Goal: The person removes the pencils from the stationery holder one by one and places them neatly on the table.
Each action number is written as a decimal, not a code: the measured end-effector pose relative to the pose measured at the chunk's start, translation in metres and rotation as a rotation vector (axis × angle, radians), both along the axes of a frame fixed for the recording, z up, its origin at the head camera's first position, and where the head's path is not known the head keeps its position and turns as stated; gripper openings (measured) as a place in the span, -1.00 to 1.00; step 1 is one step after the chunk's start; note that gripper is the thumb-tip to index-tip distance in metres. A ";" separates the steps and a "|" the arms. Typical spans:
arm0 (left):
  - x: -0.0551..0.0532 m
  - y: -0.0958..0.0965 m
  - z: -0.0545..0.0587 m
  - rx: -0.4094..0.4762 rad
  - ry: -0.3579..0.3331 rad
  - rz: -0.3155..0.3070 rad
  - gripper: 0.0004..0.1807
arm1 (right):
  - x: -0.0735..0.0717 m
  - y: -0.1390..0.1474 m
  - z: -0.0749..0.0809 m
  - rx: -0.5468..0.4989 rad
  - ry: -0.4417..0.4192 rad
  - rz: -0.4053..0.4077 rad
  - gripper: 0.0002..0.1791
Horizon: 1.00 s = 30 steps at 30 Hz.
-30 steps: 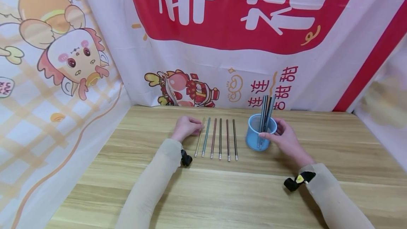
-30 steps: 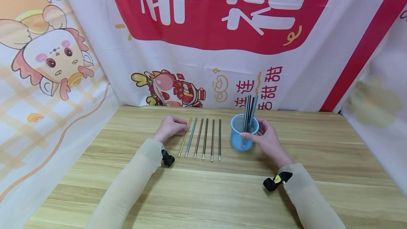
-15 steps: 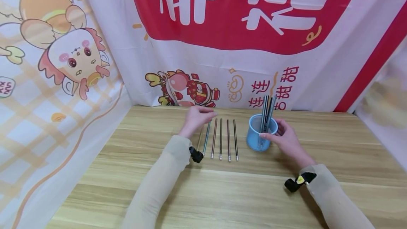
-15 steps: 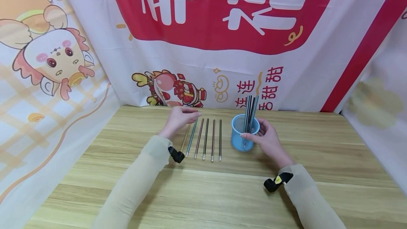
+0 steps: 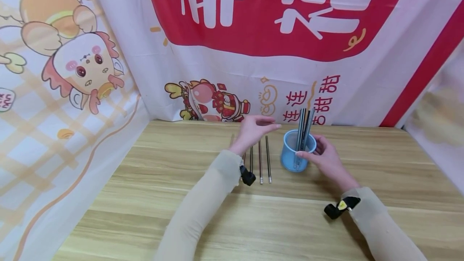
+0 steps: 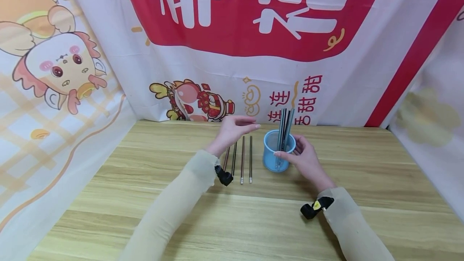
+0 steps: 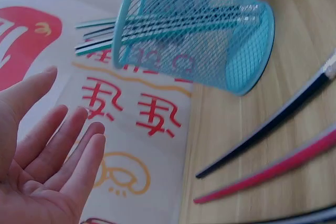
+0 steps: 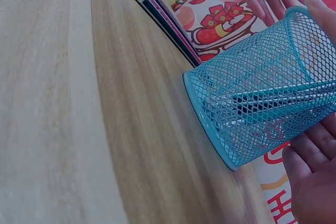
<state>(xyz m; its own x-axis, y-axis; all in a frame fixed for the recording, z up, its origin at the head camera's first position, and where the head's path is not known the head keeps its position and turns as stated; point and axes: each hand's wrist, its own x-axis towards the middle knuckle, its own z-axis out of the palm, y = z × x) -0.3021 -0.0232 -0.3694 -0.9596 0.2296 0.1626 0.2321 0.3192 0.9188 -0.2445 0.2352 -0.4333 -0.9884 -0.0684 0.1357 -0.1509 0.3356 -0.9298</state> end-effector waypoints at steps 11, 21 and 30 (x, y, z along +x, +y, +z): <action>-0.004 0.031 -0.004 -0.026 0.033 -0.081 -0.61 | 0.000 0.002 0.003 0.040 -0.007 0.023 -0.10; -0.014 0.055 -0.010 -0.047 0.037 -0.088 -0.65 | 0.002 0.000 0.002 0.012 0.007 0.023 -0.18; -0.016 0.065 -0.015 -0.052 0.031 -0.097 -0.64 | 0.000 -0.001 0.000 0.002 0.001 0.020 -0.15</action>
